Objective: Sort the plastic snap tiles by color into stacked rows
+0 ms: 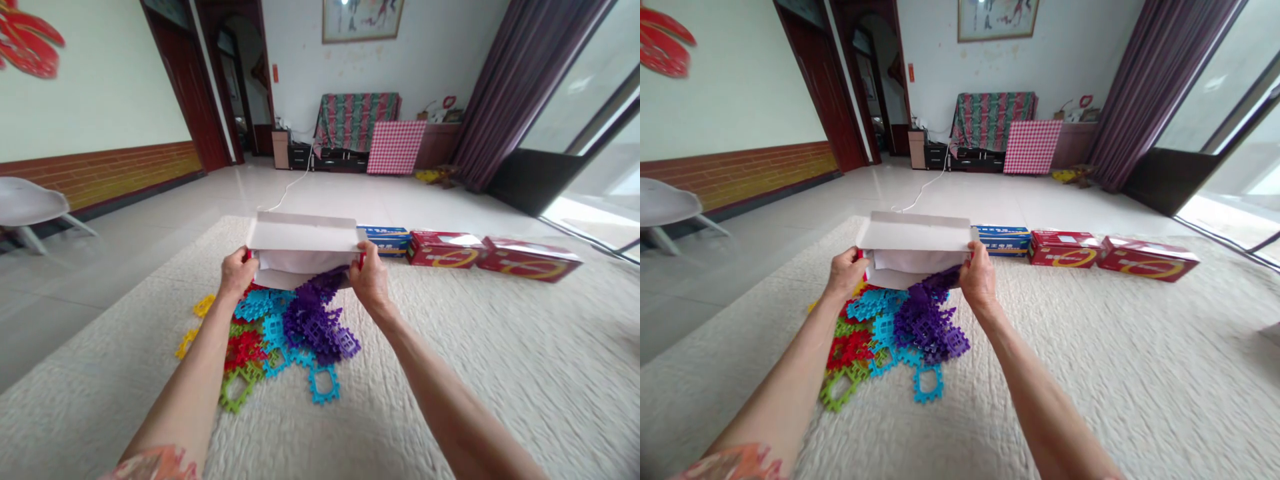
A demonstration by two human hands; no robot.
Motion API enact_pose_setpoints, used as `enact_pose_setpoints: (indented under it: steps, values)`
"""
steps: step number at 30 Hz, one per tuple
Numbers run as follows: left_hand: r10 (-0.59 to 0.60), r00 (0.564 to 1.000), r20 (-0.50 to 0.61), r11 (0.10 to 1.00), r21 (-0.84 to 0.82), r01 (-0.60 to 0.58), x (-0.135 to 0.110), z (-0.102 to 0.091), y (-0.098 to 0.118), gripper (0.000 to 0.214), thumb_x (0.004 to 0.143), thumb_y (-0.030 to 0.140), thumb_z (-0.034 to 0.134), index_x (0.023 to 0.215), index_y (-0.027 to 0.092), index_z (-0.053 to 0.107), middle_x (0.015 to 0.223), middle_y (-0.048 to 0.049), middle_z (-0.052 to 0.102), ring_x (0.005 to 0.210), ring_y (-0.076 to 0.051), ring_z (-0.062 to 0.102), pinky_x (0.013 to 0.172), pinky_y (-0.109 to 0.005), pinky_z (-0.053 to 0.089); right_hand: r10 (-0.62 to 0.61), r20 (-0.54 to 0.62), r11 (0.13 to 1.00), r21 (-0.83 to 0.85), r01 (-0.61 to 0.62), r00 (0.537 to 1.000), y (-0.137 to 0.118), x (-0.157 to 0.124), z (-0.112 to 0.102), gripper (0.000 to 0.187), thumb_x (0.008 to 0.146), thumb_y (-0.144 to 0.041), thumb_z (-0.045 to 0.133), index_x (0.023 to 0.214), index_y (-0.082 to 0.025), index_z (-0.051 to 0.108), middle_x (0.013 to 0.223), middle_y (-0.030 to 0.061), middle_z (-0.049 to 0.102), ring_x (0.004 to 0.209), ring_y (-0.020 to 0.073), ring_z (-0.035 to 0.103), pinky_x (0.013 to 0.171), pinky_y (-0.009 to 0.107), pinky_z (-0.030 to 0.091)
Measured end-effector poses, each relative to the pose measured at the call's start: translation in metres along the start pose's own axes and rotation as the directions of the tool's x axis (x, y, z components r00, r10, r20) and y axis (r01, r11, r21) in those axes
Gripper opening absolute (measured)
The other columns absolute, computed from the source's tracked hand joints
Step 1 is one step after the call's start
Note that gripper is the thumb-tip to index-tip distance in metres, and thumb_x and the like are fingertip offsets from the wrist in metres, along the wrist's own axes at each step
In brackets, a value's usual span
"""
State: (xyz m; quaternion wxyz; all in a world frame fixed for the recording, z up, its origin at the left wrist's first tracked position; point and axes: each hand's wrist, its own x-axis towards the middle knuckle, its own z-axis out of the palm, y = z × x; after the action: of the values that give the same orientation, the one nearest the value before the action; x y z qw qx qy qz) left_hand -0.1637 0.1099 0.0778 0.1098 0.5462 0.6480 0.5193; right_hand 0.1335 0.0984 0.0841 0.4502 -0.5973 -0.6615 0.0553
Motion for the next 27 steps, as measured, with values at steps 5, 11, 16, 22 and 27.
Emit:
enact_pose_setpoints:
  steps: [5,11,16,22,27]
  values:
    - [-0.127,0.992,0.0,0.98,-0.156,0.126,-0.003,0.017,-0.005,0.012,0.061,0.026,0.049,0.067,0.018,0.056,0.054,0.005,0.047,0.051,-0.01,0.043,0.048,-0.019,0.034,-0.063,-0.006,0.998,-0.014,0.063,0.998,-0.006,0.011,-0.009,0.043,0.079,-0.013,0.038,0.121,-0.017,0.046,0.107,0.0142,0.062,0.093,0.0252,0.059,0.08,0.038,0.046]
    - [-0.006,0.994,0.105,0.996,-0.082,0.015,-0.012,0.05,0.018,0.023,0.065,0.027,0.048,0.079,0.018,0.063,0.056,0.0048,0.049,0.056,-0.012,0.046,0.053,-0.02,0.035,0.029,-0.053,0.998,-0.048,-0.032,0.998,0.04,0.005,-0.024,0.042,0.079,-0.016,0.041,0.12,-0.017,0.046,0.098,0.0122,0.064,0.087,0.0244,0.059,0.078,0.036,0.047]
    - [0.115,0.993,0.017,0.99,-0.089,-0.113,-0.009,0.035,0.039,0.029,0.068,0.026,0.049,0.088,0.017,0.068,0.059,0.0038,0.051,0.058,-0.012,0.047,0.056,-0.021,0.036,-0.097,-0.271,0.994,0.021,0.106,0.958,0.036,0.001,-0.037,0.035,0.081,-0.021,0.044,0.115,-0.018,0.049,0.103,0.0124,0.064,0.084,0.0216,0.059,0.076,0.036,0.047]
    - [0.071,0.993,0.09,0.997,-0.023,-0.069,0.0,0.039,0.068,0.039,0.07,0.023,0.048,0.099,0.015,0.072,0.066,-0.0006,0.061,0.066,-0.016,0.054,0.059,-0.022,0.038,-0.005,-0.193,1.0,-0.012,0.003,0.981,0.035,0.008,-0.052,0.042,0.075,-0.021,0.045,0.116,-0.017,0.05,0.091,0.0108,0.065,0.076,0.0223,0.059,0.07,0.035,0.047]
    - [0.134,0.972,0.192,0.99,0.011,-0.139,-0.013,0.032,0.11,0.041,0.073,0.023,0.05,0.106,0.016,0.072,0.075,-0.0005,0.066,0.074,-0.016,0.057,0.065,-0.021,0.039,0.07,-0.13,0.987,-0.135,-0.088,0.989,0.039,0.0,-0.094,0.05,0.074,-0.023,0.048,0.123,-0.015,0.049,0.081,0.0092,0.065,0.067,0.0225,0.058,0.065,0.032,0.044]
